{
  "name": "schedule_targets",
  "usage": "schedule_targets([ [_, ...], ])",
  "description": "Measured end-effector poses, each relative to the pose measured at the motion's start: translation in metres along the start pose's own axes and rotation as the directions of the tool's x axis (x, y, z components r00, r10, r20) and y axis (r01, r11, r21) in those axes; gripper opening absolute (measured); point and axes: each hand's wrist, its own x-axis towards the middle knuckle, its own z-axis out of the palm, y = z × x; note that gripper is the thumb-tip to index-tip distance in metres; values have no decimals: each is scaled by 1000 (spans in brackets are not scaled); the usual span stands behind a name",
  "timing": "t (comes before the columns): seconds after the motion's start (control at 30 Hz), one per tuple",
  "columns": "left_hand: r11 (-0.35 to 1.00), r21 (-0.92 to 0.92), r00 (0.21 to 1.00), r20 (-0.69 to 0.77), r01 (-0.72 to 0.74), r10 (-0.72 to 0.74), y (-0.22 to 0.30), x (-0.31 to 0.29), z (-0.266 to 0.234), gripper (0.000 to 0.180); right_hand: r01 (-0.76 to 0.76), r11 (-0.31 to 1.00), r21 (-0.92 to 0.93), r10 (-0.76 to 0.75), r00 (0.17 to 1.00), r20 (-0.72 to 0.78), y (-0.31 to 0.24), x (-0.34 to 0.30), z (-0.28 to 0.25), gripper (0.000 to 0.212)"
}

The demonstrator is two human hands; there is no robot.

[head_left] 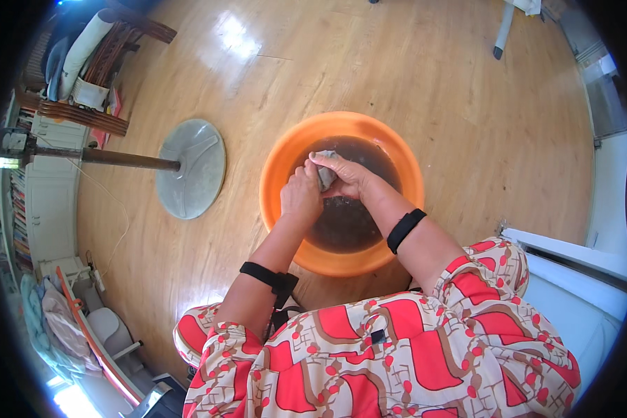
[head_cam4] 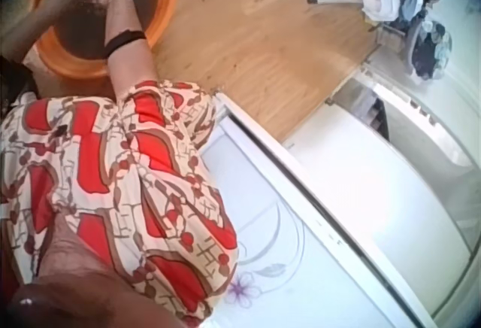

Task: Wringing a rag in a bucket of water and wiping a window track.

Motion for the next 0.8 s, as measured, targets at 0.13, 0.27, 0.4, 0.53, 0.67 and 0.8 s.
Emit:
schedule_targets([
  [0.13, 827, -497, 963, -189, -264, 194, -26, 14, 7, 75, 232, 962, -143, -246, 965, -92, -10, 23, -17, 30],
  [0.27, -115, -870, 873, 486, 479, -40, -39, 19, -18, 82, 506, 733, -454, -581, 813, -33, -34, 13, -2, 33],
  [0.4, -485, -628, 791, 431, 609, 435, -53, 23, -4, 66, 630, 375, -680, -635, 709, 306, -47, -8, 36, 35],
  [0.53, -601, -743, 942, 330, 296, 56, -40, 29, -26, 42, 715, 321, -621, -659, 640, 395, -45, -15, 50, 39],
  [0.67, -658, -744, 955, 265, 114, -134, -40, 40, -26, 29, 736, 653, -179, -743, 668, 34, -21, -4, 60, 40],
  [0.8, -281, -933, 874, -66, -225, -481, -19, 26, -32, 23, 528, 821, 215, -506, 849, -152, -18, 3, 60, 32],
])
